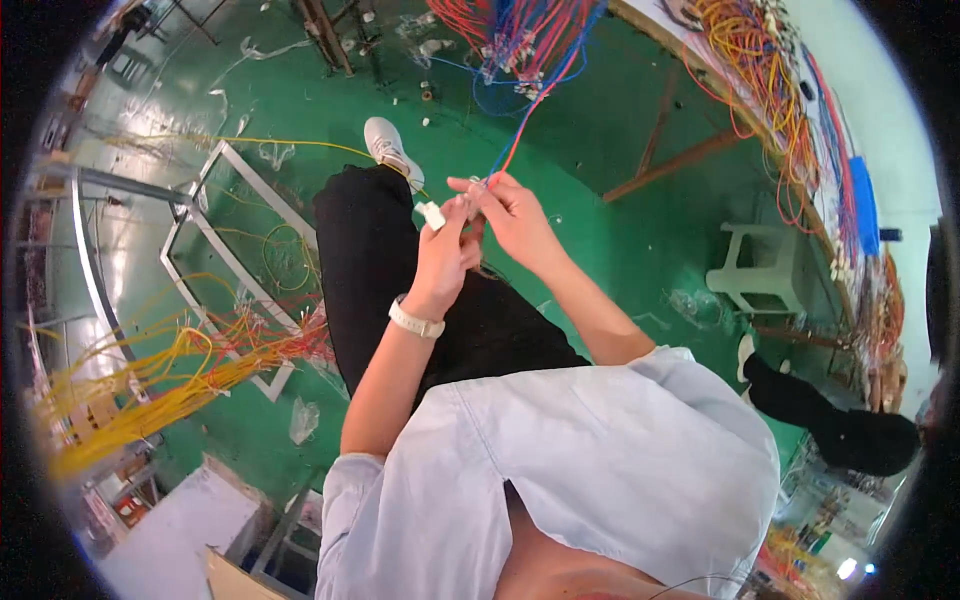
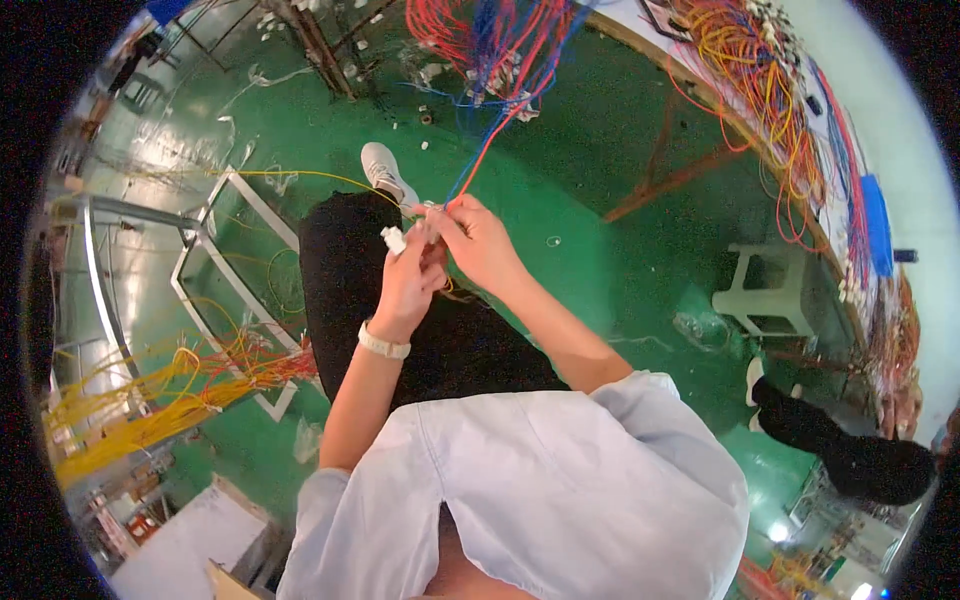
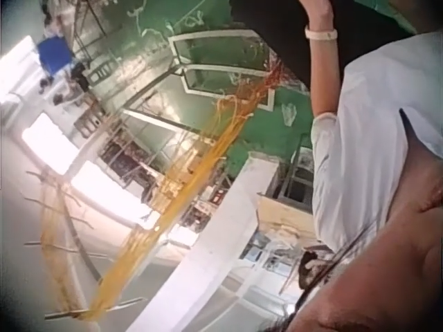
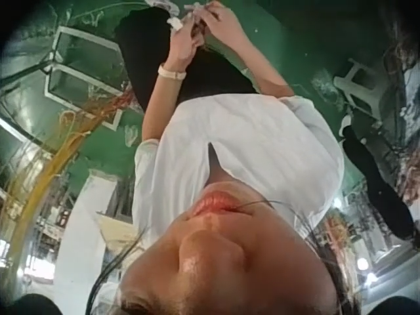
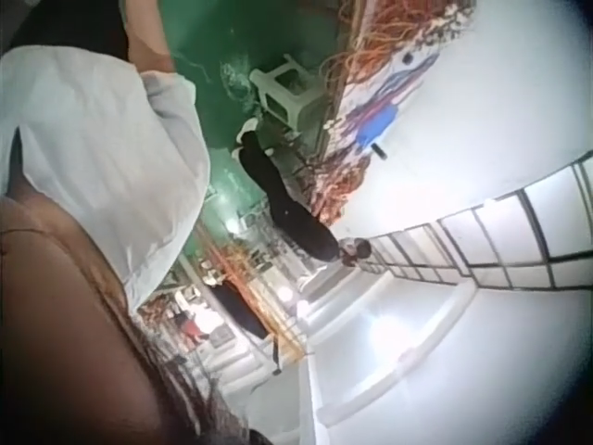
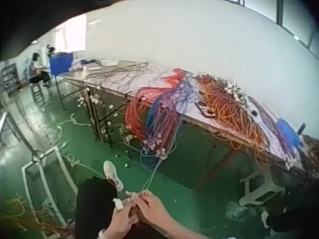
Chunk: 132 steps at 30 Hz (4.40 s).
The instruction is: Wrapping electrical wires with black adhesive tape and organizing cable bundles.
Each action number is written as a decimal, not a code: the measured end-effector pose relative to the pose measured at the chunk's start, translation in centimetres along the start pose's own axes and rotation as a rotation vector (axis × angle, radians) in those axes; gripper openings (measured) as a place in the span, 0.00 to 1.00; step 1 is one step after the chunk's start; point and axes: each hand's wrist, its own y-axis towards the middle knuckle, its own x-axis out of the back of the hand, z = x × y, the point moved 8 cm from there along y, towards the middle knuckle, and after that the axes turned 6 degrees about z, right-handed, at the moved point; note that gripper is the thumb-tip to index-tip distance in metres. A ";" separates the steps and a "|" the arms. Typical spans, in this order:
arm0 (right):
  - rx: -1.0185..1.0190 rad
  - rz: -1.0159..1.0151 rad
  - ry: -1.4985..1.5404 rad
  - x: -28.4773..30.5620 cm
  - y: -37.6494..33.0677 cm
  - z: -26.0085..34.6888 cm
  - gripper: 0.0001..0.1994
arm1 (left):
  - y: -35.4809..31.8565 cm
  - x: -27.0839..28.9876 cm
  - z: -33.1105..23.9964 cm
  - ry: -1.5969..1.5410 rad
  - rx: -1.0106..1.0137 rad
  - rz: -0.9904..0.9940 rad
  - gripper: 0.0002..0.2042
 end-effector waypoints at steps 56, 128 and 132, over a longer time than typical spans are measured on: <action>0.632 0.130 -0.480 0.1 2.1 15.4 0.06 | -2.5 -2.9 -11.4 -0.129 -0.261 0.247 0.14; -0.289 0.315 -0.211 -4.9 28.2 -20.7 0.10 | 7.9 7.5 -10.6 1.277 -0.069 0.197 0.09; -0.251 -0.270 -0.611 0.8 40.1 -27.8 0.43 | 9.1 7.1 -12.0 1.134 -0.104 0.248 0.09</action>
